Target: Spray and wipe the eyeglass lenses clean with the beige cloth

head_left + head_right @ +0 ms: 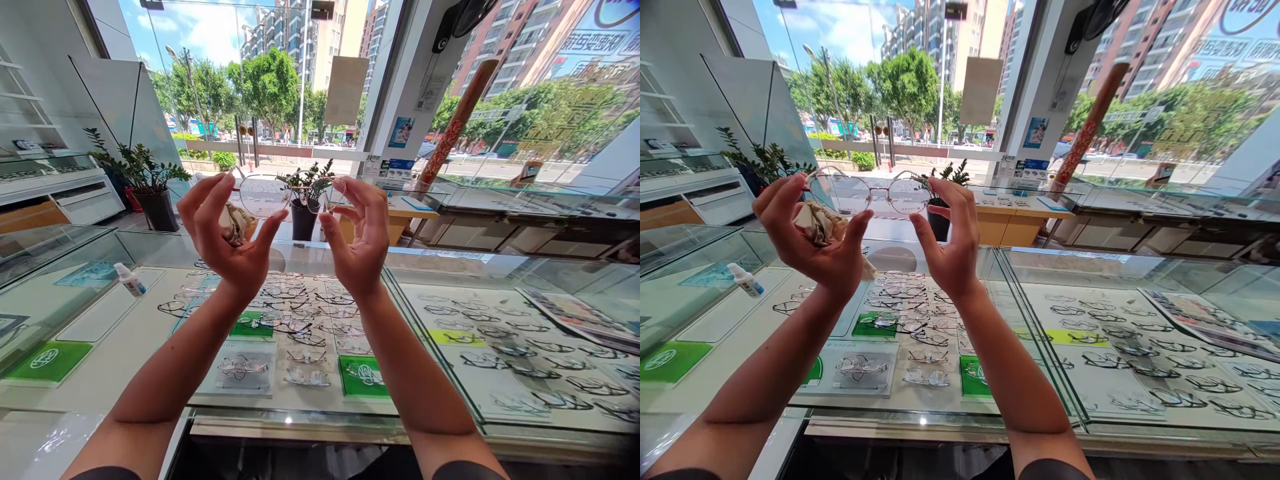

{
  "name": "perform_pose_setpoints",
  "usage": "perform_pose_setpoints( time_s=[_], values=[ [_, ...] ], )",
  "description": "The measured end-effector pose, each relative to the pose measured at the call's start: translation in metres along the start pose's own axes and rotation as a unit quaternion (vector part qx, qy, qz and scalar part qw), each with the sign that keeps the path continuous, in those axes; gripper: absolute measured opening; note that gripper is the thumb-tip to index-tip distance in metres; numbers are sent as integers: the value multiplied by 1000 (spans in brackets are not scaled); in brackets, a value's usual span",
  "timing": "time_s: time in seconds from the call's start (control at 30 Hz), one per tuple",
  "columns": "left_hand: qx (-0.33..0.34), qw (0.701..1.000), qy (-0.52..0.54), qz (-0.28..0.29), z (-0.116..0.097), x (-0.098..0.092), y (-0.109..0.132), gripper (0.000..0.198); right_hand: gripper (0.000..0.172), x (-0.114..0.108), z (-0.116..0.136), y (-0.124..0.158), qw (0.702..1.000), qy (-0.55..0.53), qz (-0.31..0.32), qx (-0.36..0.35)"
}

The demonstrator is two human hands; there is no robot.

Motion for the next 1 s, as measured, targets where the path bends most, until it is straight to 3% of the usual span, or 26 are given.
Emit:
perform_pose_setpoints(
  time_s=[0.27, 0.57, 0.67, 0.8, 1.0],
  values=[
    [-41, 998, -42, 16, -9, -3, -3, 73, 46, 11, -18, 3, 984, -122, 32, 127],
    [-78, 995, -44, 48, 4, 3, 0, 73, 45, 18, -36, 10, 963, -163, 43, 209],
    [-85, 994, -27, 61, 7, 5, -1, 71, 42, 15, -30, 8, 972, -129, 36, 191],
    [-108, 990, 12, 94, 19, 16, 0, 68, 40, 2, -7, 1, 995, -5, -1, 101],
    [-160, 974, 45, 152, 42, 36, 15, 66, 40, -4, 14, -3, 988, 152, 8, -2]
  ],
)
Point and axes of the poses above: each hand's wrist, its own y-axis away from the middle knuckle, its own x-axis out of the palm, z = x × y, the point moved 6 cm from there along -y, towards the middle knuckle, and after that the axes turned 6 degrees about -y, right-handed, at the moved point
